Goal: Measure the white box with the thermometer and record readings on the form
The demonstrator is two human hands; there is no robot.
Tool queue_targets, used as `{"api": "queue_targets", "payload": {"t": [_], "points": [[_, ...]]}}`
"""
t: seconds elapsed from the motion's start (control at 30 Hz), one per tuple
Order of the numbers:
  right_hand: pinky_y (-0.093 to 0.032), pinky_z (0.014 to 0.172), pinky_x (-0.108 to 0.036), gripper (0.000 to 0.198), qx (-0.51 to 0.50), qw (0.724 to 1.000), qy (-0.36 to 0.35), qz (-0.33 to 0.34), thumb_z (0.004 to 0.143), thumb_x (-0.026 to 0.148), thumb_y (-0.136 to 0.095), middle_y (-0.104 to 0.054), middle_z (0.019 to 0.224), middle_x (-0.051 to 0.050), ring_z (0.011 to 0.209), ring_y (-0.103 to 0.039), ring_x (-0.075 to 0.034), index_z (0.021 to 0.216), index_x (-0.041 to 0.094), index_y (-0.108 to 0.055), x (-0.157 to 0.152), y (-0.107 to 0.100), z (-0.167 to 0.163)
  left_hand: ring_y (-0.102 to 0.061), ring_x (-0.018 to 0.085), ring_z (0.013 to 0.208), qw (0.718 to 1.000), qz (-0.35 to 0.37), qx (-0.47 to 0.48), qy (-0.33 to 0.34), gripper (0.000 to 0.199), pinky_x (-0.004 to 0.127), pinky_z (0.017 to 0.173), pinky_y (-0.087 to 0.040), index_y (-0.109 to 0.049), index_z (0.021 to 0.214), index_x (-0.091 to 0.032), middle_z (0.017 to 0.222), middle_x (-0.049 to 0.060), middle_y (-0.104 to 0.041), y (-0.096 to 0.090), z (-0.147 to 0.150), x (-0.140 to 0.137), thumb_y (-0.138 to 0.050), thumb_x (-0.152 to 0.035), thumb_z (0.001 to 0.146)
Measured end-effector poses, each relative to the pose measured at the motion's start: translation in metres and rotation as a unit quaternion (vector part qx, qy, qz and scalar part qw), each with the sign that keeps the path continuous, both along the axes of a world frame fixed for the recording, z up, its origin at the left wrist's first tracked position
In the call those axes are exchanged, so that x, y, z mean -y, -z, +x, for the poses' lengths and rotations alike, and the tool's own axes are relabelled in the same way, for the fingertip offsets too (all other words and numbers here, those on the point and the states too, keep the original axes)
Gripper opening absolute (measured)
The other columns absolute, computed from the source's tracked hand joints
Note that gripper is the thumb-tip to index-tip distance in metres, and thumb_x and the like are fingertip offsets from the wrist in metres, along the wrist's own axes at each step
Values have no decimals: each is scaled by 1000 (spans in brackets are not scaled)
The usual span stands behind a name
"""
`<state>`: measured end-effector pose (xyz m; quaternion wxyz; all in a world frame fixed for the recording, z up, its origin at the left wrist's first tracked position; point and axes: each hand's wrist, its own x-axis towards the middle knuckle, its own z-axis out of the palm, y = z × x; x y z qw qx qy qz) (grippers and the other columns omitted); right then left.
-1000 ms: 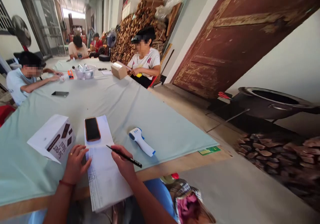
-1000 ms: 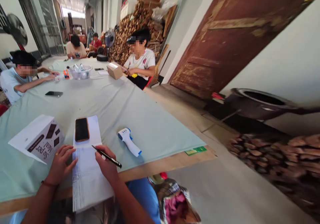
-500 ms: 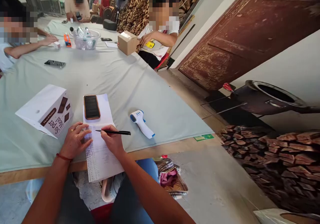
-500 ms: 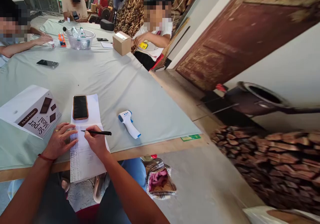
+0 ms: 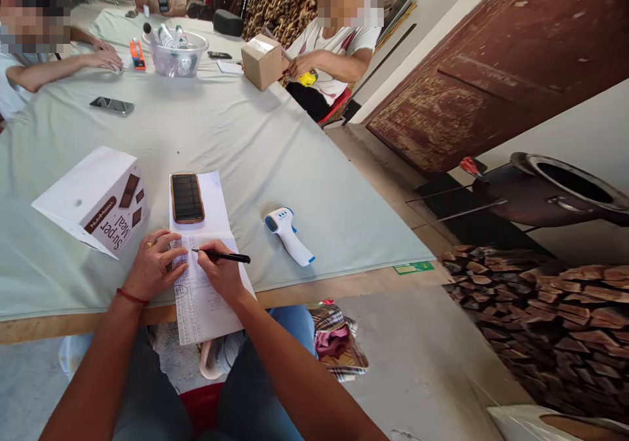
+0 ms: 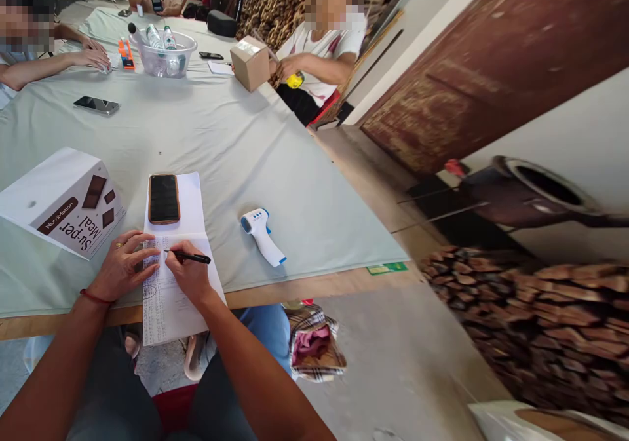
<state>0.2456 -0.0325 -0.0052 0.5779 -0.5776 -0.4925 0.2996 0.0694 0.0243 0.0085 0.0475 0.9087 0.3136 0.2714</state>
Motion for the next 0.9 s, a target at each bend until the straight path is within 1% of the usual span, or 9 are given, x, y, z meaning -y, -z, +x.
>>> {"api": "queue_targets", "payload": {"t": [0.17, 0.43, 0.73, 0.9], "points": [[-47, 59, -26, 15, 10, 1000, 0, -4, 75, 35, -52, -60, 64, 2, 56, -51, -13, 73, 21, -57, 0, 0, 0, -49, 26, 122, 1000, 9, 3, 5, 22, 46, 104, -42, -75, 101, -25, 123, 6, -64, 1, 0, -1, -61, -38, 89], [-47, 61, -27, 14, 17, 1000, -1, -1, 75, 34, -52, -59, 64, 2, 57, -51, -13, 73, 21, -56, 0, 0, 1, -48, 27, 124, 1000, -17, -5, 1, 21, 47, 106, -41, -74, 101, -26, 123, 7, -63, -2, 0, 0, -63, -36, 87], [-47, 61, -27, 14, 20, 1000, 3, 5, 74, 34, -52, -58, 63, 2, 58, -51, -13, 71, 21, -56, 0, 0, 1, -49, 26, 122, 1000, 15, 7, 8, 20, 45, 104, -42, -74, 101, -26, 123, 5, -64, 2, 0, -2, -63, -36, 88], [-48, 65, -28, 14, 13, 1000, 22, 5, 74, 34, -52, -60, 65, 1, 61, -54, -14, 71, 21, -56, 0, -1, 1, -49, 26, 122, 1000, 1, 8, 8, 20, 46, 105, -41, -74, 100, -25, 124, 5, -64, 1, 0, -2, -62, -37, 88]]}}
